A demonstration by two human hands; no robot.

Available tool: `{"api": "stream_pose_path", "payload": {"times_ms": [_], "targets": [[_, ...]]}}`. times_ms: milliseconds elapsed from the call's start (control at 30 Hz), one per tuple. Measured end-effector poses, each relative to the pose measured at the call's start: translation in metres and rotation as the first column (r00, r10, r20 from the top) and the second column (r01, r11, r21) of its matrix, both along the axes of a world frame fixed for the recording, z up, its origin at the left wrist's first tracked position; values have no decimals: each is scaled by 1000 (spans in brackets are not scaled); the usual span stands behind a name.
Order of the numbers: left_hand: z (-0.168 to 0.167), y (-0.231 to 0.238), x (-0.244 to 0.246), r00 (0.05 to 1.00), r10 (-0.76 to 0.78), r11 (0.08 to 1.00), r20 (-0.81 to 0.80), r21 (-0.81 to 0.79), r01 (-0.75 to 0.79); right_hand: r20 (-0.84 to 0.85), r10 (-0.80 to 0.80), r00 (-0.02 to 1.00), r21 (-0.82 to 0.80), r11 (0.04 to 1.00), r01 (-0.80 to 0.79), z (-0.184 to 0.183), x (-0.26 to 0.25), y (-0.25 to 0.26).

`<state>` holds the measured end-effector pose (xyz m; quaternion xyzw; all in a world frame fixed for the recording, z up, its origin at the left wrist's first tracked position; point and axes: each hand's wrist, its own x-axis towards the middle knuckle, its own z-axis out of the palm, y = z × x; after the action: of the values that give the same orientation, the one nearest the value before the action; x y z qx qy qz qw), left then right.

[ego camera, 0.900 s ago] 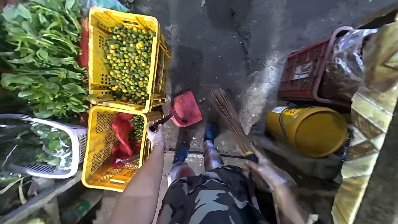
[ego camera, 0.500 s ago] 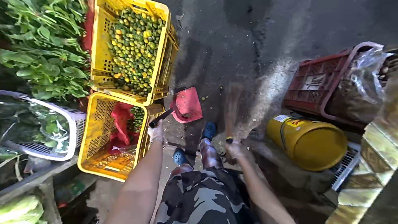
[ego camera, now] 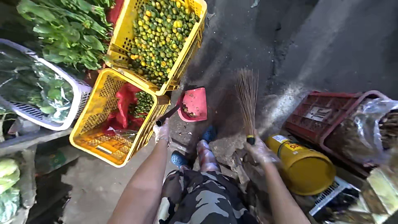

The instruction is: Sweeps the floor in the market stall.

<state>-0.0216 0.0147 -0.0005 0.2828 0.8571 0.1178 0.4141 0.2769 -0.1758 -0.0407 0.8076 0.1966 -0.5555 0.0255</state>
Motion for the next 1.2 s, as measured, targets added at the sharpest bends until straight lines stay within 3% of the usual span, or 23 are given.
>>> {"api": "stream_pose_path", "payload": {"times_ms": [100, 233, 333, 433, 500, 600, 733, 800, 867, 933, 1067, 1133, 1200], "targets": [[-2, -3, -11, 997, 78, 997, 1, -25, -78, -137, 20, 990, -66, 997, -29, -18, -44, 23], [3, -6, -29, 976, 216, 976, 16, -41, -215, -276, 112, 955, -66, 989, -135, 22, -75, -7], [18, -15, -53, 960, 281, 958, 9, -60, -280, -231, 32, 972, 55, 998, -20, 66, -54, -32], [25, -41, -91, 938, 337, 939, 74, 42, -341, -86, 38, 996, 162, 986, -24, 82, -30, -11], [36, -64, -120, 938, 333, 937, 92, 76, -340, -9, 80, 997, 152, 985, -78, 75, -19, 26], [75, -88, -156, 932, 351, 930, 92, 86, -359, 67, 190, 979, 163, 966, -199, 12, -7, 59], [105, -138, -199, 875, 464, 859, 139, 169, -483, -34, 333, 942, 73, 941, -330, -26, -90, 93], [119, -159, -211, 835, 535, 814, 128, 186, -550, -132, 459, 879, 1, 887, -463, -10, -154, 99], [137, -176, -222, 800, 589, 777, 116, 192, -600, -193, 572, 797, -83, 800, -594, 34, -211, 101], [154, -195, -239, 793, 597, 766, 123, 207, -608, -167, 590, 790, -99, 787, -609, 60, -235, 84], [175, -239, -288, 859, 494, 804, 139, 304, -511, -169, 509, 844, -76, 847, -526, 125, -217, 58], [146, -276, -330, 894, 429, 795, 129, 415, -442, -80, 511, 856, 15, 859, -512, 121, -181, 22], [136, -288, -359, 913, 382, 811, 144, 422, -406, -5, 485, 874, 81, 872, -483, 128, -155, -4]]}}
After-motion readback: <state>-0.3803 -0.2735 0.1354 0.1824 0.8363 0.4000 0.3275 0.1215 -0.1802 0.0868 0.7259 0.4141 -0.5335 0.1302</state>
